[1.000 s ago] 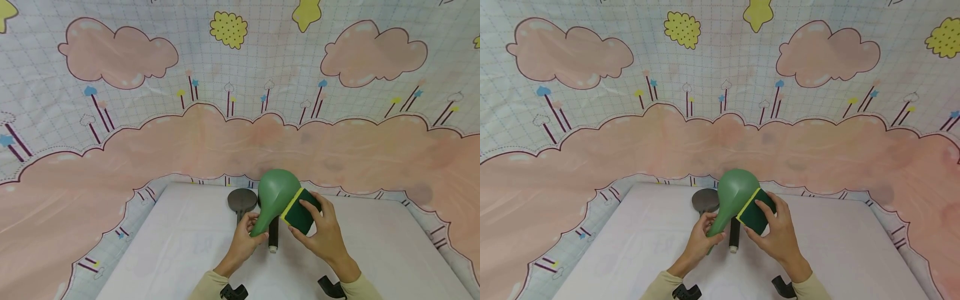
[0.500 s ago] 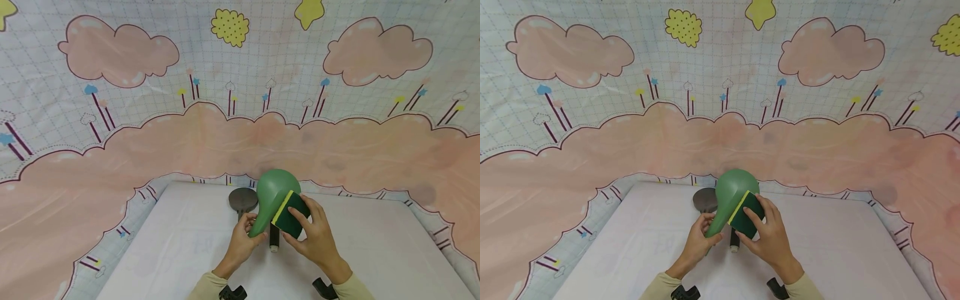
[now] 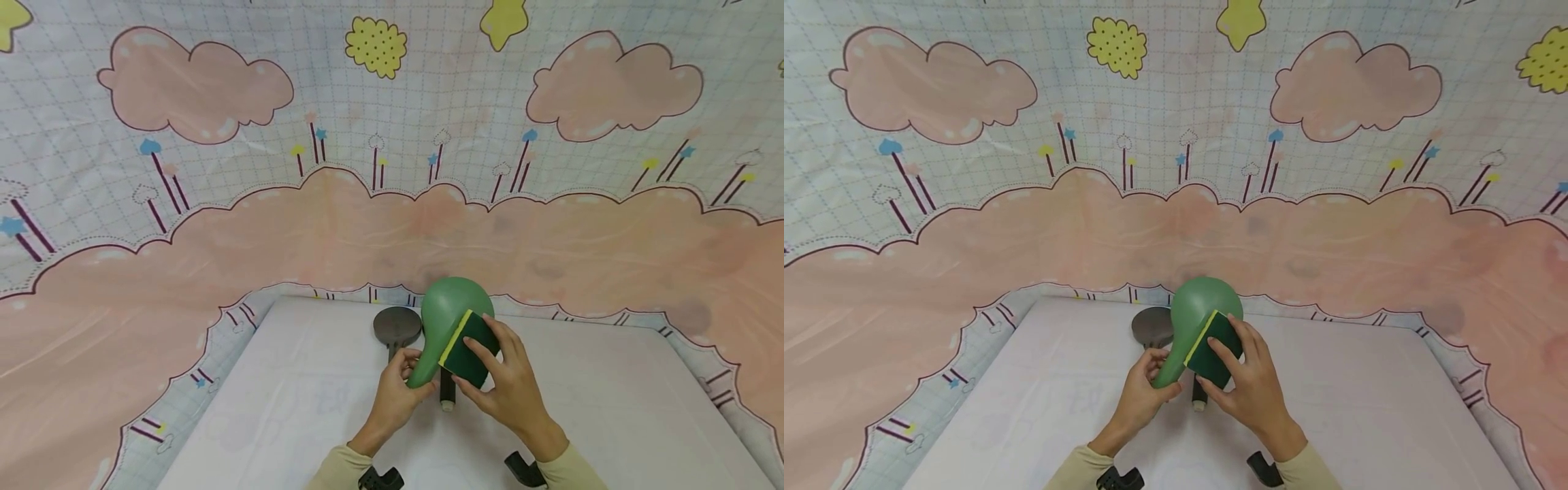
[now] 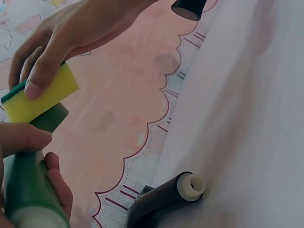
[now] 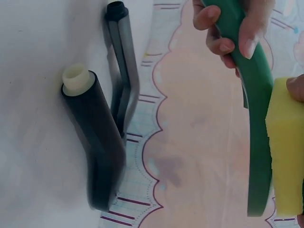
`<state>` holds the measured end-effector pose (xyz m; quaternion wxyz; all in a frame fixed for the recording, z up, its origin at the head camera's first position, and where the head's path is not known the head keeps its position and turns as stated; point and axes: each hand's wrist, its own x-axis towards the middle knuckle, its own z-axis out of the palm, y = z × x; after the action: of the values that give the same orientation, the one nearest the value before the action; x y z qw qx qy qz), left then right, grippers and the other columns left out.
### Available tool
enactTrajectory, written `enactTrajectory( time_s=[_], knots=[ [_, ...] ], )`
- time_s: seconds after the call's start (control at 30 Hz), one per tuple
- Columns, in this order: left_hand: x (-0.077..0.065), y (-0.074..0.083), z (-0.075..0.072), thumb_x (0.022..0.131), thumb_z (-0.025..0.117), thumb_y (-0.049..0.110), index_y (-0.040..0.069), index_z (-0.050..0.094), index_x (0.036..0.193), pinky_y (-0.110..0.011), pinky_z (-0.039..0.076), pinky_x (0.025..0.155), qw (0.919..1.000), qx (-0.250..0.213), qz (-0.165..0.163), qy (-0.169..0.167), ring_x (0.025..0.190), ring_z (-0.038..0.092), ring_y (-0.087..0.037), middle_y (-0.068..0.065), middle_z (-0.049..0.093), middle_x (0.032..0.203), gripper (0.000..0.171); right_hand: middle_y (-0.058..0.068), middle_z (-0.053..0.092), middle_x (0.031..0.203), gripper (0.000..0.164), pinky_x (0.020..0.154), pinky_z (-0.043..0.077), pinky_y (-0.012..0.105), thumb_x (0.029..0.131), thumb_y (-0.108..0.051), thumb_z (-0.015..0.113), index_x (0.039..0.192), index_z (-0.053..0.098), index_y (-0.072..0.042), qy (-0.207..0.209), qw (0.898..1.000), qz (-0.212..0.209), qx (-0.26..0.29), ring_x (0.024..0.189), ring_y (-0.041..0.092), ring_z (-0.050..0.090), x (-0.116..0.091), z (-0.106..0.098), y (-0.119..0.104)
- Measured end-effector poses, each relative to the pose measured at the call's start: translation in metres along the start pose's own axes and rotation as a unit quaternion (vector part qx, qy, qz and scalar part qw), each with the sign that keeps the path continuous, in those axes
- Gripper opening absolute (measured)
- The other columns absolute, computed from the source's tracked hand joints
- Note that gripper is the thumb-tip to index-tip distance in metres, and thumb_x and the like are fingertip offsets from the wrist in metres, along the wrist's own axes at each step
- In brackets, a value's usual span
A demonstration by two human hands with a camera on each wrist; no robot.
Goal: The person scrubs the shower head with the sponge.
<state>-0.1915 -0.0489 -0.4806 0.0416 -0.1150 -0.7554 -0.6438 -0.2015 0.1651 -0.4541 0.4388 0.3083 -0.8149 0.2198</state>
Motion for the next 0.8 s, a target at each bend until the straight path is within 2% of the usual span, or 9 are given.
enactTrajectory(
  time_s=[0.23,0.43,0.63,0.8],
  knots=[
    [0.000,0.002,0.001,0.078,0.075,0.000,0.004,0.055,0.120,-0.023,0.048,0.080,0.9998,0.020,-0.003,0.005,0.088,0.060,-0.010,-0.012,0.066,0.103,0.046,0.022,0.049,0.144,0.059,0.101,0.043,0.046,0.089,-0.064,0.054,0.122,0.066,-0.017,-0.004,1.000,0.003,0.001,0.126,0.038,0.047,-0.001,0.001,0.000],
    [-0.003,0.001,-0.001,0.080,0.078,0.007,0.006,0.056,0.119,-0.023,0.048,0.081,0.9998,0.020,0.009,0.004,0.091,0.061,-0.009,-0.010,0.068,0.104,0.045,0.022,0.047,0.144,0.063,0.108,0.041,0.040,0.088,-0.066,0.053,0.123,0.065,-0.015,-0.024,0.999,0.032,-0.003,0.127,0.038,0.046,0.000,-0.006,0.009],
    [-0.004,-0.004,-0.005,0.080,0.077,0.009,0.006,0.057,0.117,-0.023,0.051,0.079,0.9994,0.002,0.035,0.000,0.089,0.063,-0.009,-0.012,0.069,0.102,0.042,0.023,0.045,0.145,0.068,0.091,0.050,0.059,0.087,-0.069,0.051,0.123,0.064,-0.014,-0.024,0.999,0.047,-0.005,0.127,0.038,0.047,0.004,-0.014,0.018],
    [-0.004,-0.005,-0.005,0.081,0.077,0.011,0.007,0.058,0.119,-0.024,0.051,0.078,0.9992,0.002,0.039,-0.002,0.088,0.063,-0.008,-0.012,0.069,0.102,0.043,0.023,0.045,0.145,0.067,0.089,0.051,0.061,0.088,-0.069,0.051,0.123,0.064,-0.014,-0.023,0.999,0.043,-0.001,0.128,0.039,0.047,0.006,-0.016,0.018]
  ],
)
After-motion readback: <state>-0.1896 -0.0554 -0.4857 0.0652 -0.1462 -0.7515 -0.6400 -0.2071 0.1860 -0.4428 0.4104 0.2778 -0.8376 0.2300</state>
